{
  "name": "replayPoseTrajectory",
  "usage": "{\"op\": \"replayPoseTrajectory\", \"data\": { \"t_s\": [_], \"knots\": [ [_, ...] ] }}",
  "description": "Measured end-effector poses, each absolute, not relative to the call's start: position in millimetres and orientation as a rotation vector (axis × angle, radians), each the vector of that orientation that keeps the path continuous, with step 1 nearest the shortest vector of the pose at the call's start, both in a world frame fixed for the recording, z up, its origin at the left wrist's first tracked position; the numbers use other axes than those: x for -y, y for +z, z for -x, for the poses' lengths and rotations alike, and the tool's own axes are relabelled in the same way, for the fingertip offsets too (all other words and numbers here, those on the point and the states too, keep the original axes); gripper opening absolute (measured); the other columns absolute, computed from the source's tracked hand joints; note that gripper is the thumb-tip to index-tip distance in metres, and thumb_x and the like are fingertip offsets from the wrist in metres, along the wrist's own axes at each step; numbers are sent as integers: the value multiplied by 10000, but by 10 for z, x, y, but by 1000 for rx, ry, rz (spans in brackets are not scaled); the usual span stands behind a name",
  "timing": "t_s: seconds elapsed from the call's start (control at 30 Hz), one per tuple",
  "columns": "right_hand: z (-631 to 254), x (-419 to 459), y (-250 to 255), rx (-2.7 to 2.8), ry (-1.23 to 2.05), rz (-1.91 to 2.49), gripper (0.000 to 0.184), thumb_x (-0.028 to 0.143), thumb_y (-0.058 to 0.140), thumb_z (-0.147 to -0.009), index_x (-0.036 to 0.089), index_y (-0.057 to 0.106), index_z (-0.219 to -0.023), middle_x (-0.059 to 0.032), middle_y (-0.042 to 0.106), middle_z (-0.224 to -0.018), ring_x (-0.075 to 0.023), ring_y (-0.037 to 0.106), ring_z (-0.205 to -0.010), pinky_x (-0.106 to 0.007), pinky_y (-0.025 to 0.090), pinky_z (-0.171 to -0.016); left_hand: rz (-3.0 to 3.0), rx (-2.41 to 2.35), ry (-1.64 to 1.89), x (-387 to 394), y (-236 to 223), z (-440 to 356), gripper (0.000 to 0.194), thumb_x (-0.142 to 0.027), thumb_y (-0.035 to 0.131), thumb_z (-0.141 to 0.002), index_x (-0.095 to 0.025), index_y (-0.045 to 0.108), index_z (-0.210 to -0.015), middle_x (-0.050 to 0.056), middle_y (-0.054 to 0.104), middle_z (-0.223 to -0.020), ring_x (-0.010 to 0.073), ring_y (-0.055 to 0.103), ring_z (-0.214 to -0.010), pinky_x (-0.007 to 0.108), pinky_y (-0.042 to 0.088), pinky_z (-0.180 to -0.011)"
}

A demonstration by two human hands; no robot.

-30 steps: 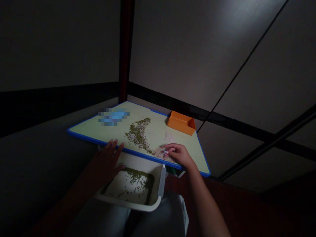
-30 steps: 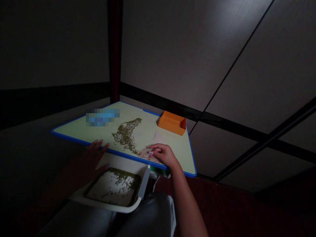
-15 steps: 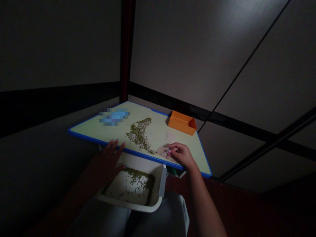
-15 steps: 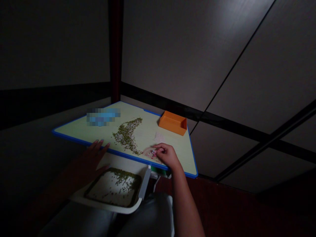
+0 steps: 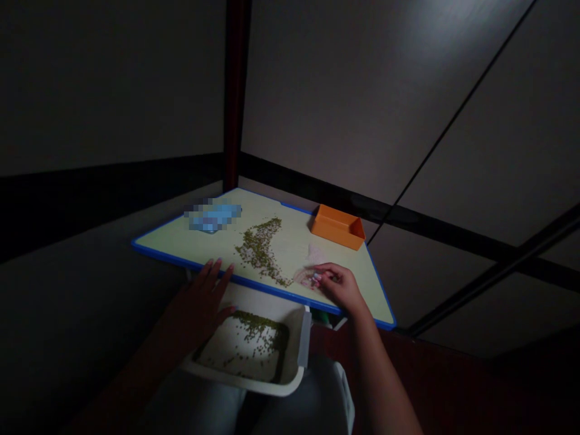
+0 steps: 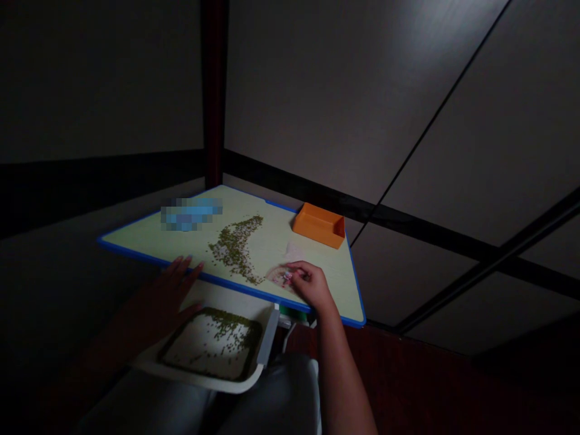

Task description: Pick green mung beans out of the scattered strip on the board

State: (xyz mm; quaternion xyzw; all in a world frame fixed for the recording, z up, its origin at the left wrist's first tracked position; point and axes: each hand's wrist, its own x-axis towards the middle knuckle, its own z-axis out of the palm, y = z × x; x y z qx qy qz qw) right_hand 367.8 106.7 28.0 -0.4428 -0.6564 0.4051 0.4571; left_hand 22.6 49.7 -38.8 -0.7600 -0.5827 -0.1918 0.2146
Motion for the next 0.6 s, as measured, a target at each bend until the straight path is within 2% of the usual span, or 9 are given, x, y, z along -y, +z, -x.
{"op": "replayPoseTrajectory", "data": {
  "t_s": [0.17, 0.3, 0.47, 0.6],
  "knots": [
    [-3694, -1067, 251, 1655, 1043, 1094, 300, 319, 699, -737, 164, 758, -987, -19, 692, -675, -134, 553, -559, -233, 389, -521, 2108, 1590, -486, -456, -349, -221, 737, -559, 446, -891, -176, 358, -1514, 219, 446, -1564, 380, 450, -1432, 512, 526, -990],
    [-3685, -1075, 247, 1702, 966, 1113, 300, 304, 673, -751, 166, 768, -1001, -5, 669, -650, -127, 529, -549, -233, 375, -516, 2126, 1601, -487, -445, -333, -218, 738, -534, 438, -902, -168, 314, -1531, 226, 385, -1598, 383, 371, -1482, 548, 488, -1049],
    [-3664, -1100, 250, 1714, 803, 1177, 301, 303, 649, -762, 174, 771, -1004, -11, 678, -685, -136, 541, -592, -244, 423, -564, 2172, 1644, -488, -494, -355, -195, 738, -500, 496, -877, -157, 352, -1515, 236, 403, -1587, 391, 357, -1488, 562, 454, -1095],
    [-3680, -1126, 259, 1689, 613, 1293, 293, 308, 627, -799, 174, 752, -1029, -42, 727, -784, -168, 603, -680, -279, 467, -646, 2176, 1671, -453, -509, -354, -199, 727, -486, 493, -880, -133, 367, -1503, 260, 372, -1597, 405, 343, -1494, 555, 463, -1083]
  ]
}}
